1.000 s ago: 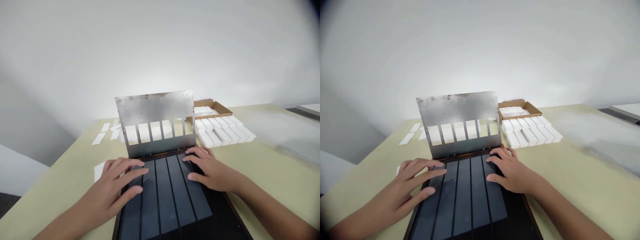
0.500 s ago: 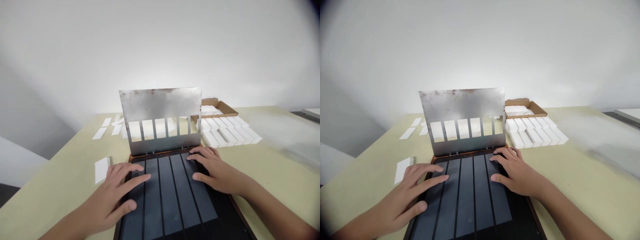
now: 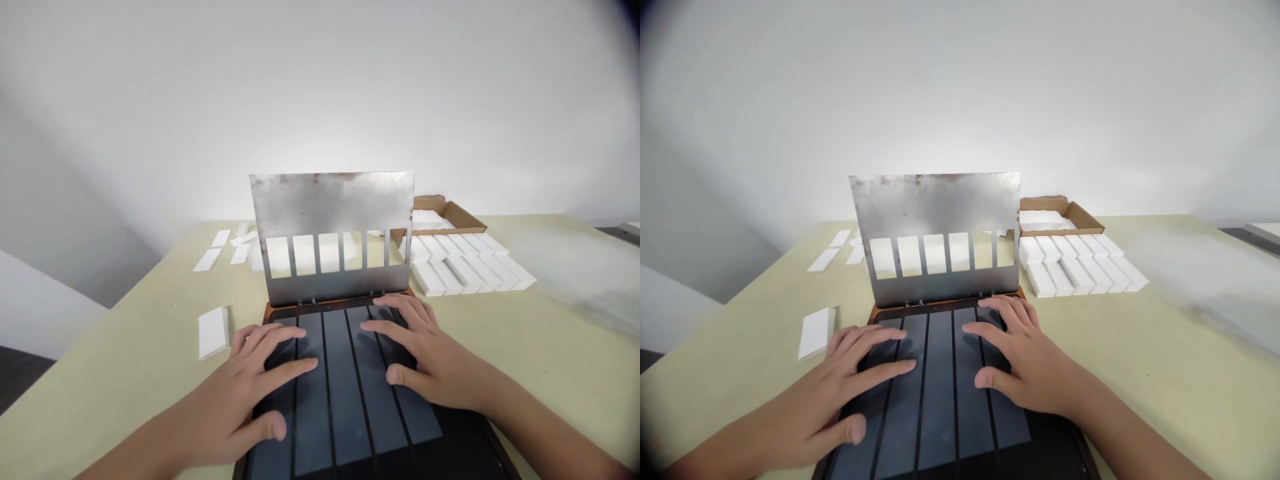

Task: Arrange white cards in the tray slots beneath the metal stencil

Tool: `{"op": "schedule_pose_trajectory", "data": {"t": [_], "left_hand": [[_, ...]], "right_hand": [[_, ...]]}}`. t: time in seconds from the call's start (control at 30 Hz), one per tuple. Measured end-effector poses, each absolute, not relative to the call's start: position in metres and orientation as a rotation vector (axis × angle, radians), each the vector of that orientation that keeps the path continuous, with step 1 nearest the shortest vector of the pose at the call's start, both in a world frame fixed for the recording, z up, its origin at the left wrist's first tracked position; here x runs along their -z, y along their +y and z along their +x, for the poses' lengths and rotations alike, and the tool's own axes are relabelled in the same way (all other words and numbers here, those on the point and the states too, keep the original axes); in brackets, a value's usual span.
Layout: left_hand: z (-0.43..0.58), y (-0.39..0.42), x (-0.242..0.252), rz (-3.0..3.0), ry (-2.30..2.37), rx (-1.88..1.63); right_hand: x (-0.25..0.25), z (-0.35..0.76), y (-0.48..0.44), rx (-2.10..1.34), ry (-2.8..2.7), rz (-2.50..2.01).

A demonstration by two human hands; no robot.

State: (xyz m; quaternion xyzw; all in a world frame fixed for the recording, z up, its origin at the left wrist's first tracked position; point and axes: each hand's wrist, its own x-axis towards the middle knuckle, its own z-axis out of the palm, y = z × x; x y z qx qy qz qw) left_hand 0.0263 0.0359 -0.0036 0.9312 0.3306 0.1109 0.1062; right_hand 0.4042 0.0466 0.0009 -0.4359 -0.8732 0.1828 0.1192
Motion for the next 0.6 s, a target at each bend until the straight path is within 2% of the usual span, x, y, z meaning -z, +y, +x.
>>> {"op": "schedule_pose_trajectory", "data": {"t": [0.13,0.37,0.6], "left_hand": [[0.0301,0.0325,0.0038,2.694,1.018,-0.426],[0.0247,0.0362,0.0003,2.749,0.967,-0.288],[0.0293,0.0329,0.0041,2.725,1.006,-0.411]], "right_hand": [[0.0016,0.4016,0.0457,-0.560,-2.558,-1.243],[0.0023,0.4024,0.0460,-0.577,-2.575,-1.268],[0.0092,0.4035,0.0504,-0.399,-2.379,-1.390]]}}
